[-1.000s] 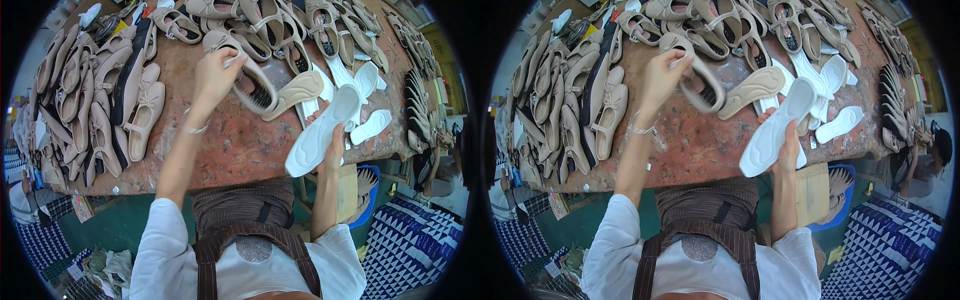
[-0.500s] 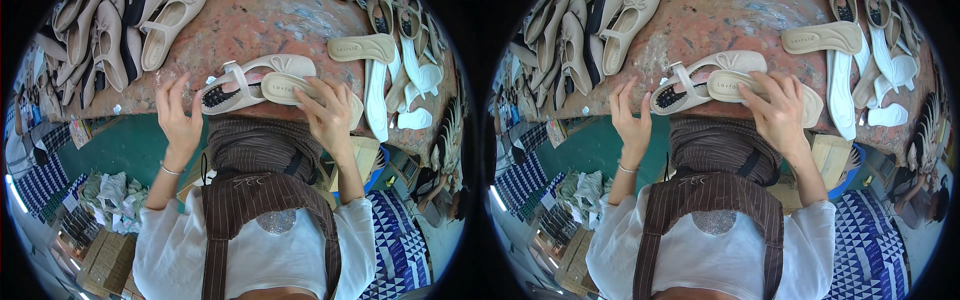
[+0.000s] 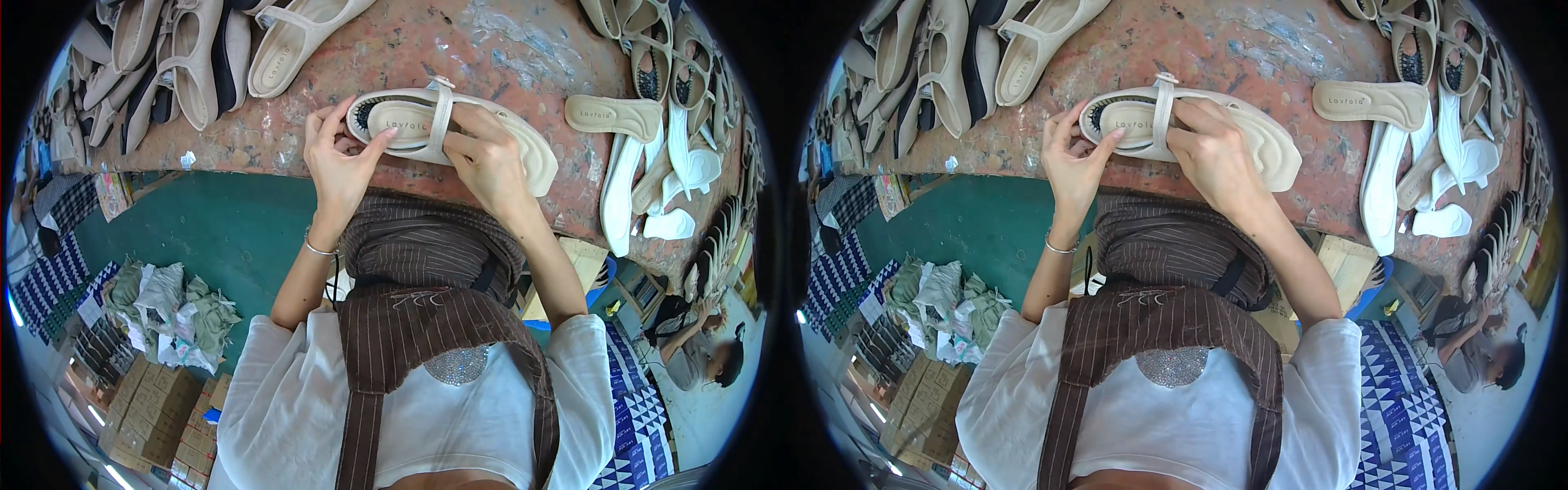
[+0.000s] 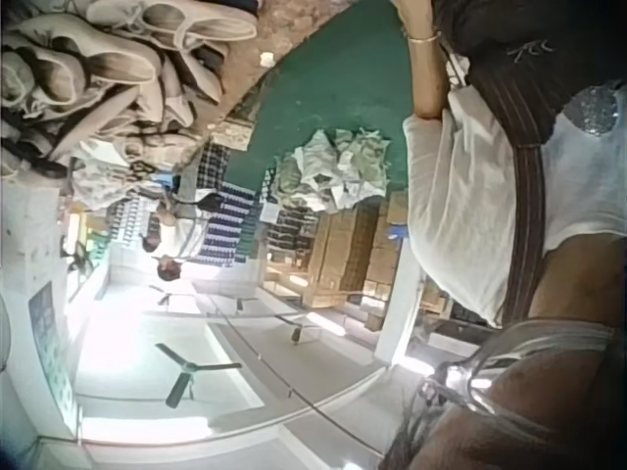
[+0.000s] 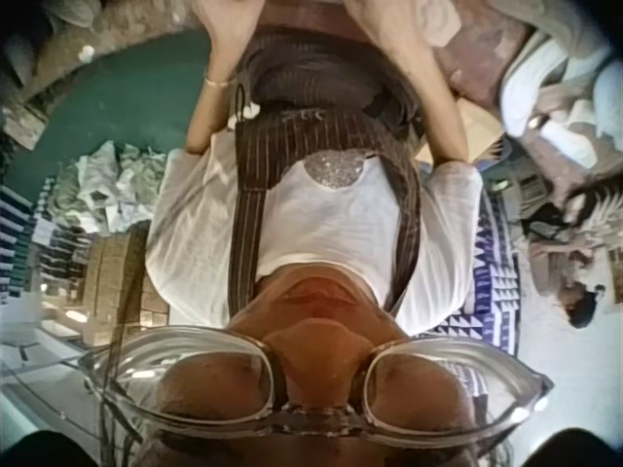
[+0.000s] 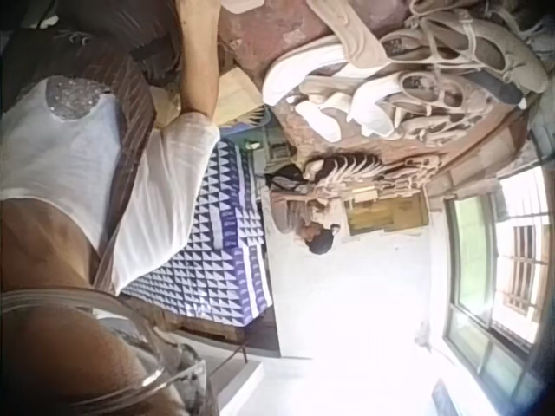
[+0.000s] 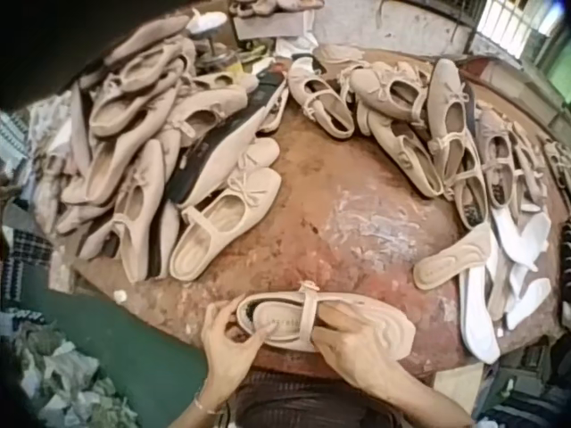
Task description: The person inserts insoles into shoes and places paper supports inside the shoes by hand.
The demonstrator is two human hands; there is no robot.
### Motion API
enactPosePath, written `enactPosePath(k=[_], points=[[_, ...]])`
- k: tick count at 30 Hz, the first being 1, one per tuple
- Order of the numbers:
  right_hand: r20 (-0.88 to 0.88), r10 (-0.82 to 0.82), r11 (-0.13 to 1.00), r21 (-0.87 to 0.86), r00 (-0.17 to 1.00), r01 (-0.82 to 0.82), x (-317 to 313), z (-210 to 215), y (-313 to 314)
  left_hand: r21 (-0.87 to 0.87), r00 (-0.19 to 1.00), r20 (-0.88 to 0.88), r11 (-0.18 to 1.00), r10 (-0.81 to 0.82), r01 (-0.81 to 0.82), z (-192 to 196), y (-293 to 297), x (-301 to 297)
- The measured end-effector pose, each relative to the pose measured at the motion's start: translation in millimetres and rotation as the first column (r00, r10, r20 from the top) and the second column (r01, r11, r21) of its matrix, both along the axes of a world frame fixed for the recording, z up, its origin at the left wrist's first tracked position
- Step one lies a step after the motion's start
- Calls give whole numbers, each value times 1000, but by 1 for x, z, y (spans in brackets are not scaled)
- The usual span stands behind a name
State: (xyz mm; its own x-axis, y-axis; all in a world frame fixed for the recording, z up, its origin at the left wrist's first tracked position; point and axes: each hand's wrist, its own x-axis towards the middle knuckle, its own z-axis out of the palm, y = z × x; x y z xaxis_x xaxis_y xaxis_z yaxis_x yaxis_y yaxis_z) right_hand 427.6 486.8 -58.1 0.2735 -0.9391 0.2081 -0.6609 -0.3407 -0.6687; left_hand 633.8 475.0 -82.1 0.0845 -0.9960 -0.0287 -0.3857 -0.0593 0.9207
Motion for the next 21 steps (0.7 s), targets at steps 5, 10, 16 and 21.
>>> enactPosePath(k=[5, 10, 16, 21], points=[[89, 33, 999, 21, 995, -35, 14, 0, -15, -19, 996, -88, 1000, -1, -1, -11, -8, 9], [20, 48, 998, 33, 999, -49, 19, -7, -15, -22, 999, -33, 999, 35, -36, -16, -13, 10], [-190, 139, 987, -49, 972, -151, 21, -14, -13, 30, 999, 51, 999, 16, -17, -10, -22, 10], [-140, 475, 879, 112, 869, -463, 14, -19, -28, 97, 1000, -6, 995, 20, -20, -18, -31, 11]])
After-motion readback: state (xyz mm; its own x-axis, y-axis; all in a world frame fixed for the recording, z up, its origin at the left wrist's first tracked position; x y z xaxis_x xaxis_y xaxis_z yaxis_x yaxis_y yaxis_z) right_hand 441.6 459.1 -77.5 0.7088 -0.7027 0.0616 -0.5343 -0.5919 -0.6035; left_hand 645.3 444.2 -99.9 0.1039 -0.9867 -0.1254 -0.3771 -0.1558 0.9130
